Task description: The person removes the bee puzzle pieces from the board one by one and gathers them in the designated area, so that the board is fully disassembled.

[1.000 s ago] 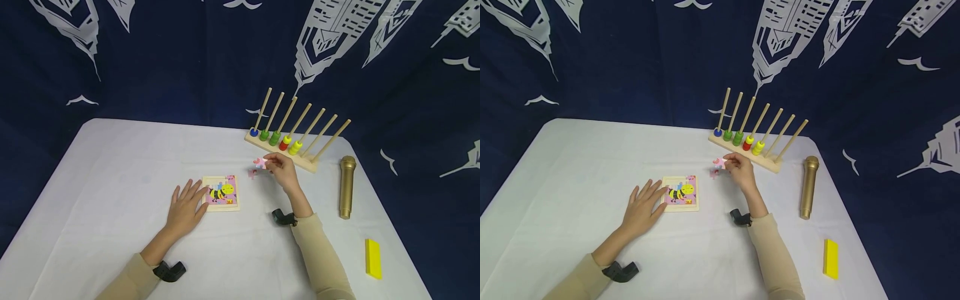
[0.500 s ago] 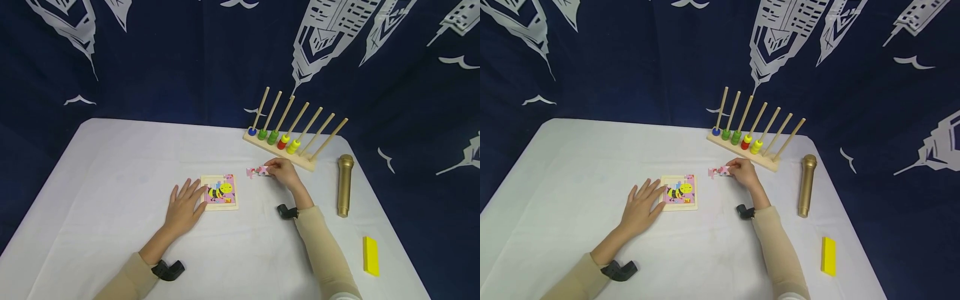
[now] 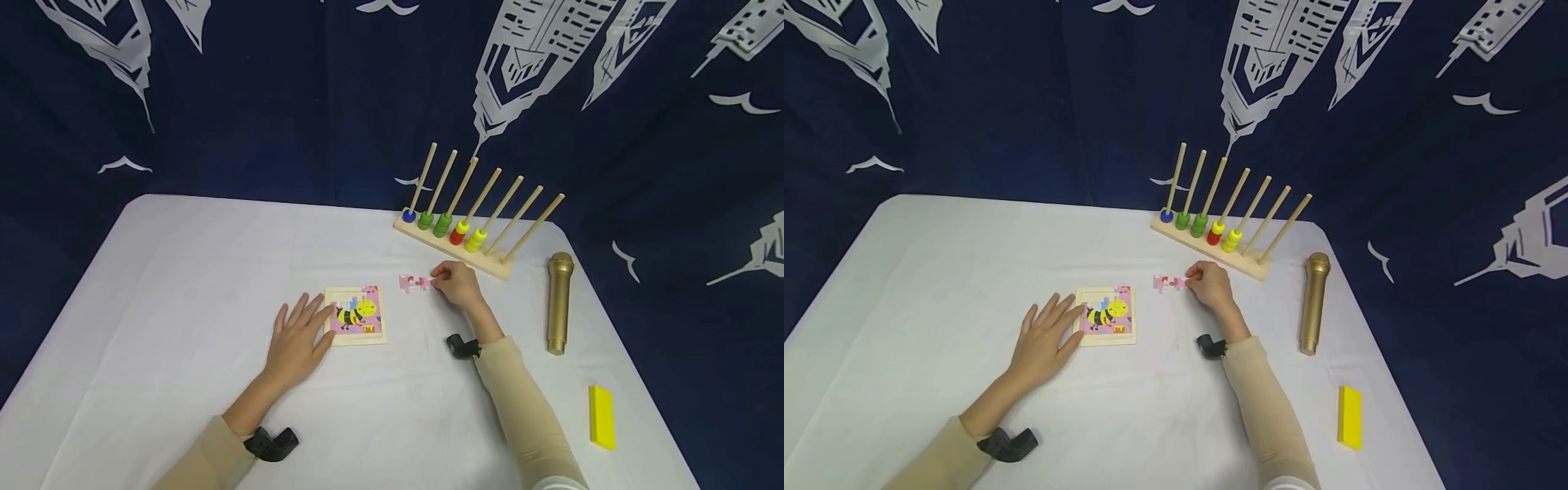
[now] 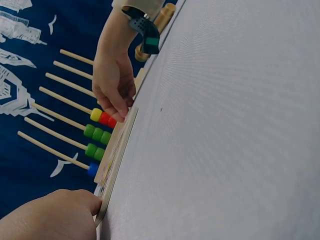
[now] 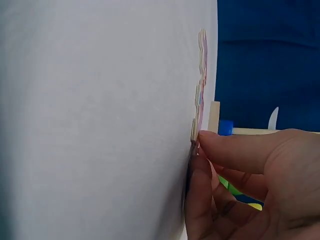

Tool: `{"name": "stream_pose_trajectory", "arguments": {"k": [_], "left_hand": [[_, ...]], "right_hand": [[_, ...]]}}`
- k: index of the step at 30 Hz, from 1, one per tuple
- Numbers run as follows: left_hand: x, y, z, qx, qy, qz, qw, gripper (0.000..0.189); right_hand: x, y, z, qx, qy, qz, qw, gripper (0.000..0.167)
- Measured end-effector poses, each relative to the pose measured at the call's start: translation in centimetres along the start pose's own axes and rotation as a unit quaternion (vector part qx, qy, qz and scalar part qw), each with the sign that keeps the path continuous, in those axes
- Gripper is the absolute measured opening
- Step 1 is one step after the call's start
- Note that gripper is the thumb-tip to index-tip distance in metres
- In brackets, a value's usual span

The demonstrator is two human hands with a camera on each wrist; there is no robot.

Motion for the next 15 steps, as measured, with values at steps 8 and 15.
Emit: {"name": "stream_pose_trajectory", "arguments": {"k": [8, 15], "left_hand": [[0.2, 0.0, 0.0, -0.002, 0.0, -0.003, 1.0, 0.047], [0.0, -0.2, 0.0, 0.003, 0.003, 0.002, 1.0, 0.047]], "right_hand": [[0.6, -0.6, -0.6, 0.026, 0.009, 0.051, 0.9984, 0.016], [-0.3, -0.4, -1.6, 0.058, 0.02, 0.189, 0.9801, 0.025]]}}
Point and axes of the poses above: each hand's wrist, its own z-axis towards the middle knuckle, its own y-axis out of the palm, x = y × z, the point moved 6 cm from there along z, towards the middle knuckle, and after that the axes turned 2 degrees about z, right-handed, at the moved point
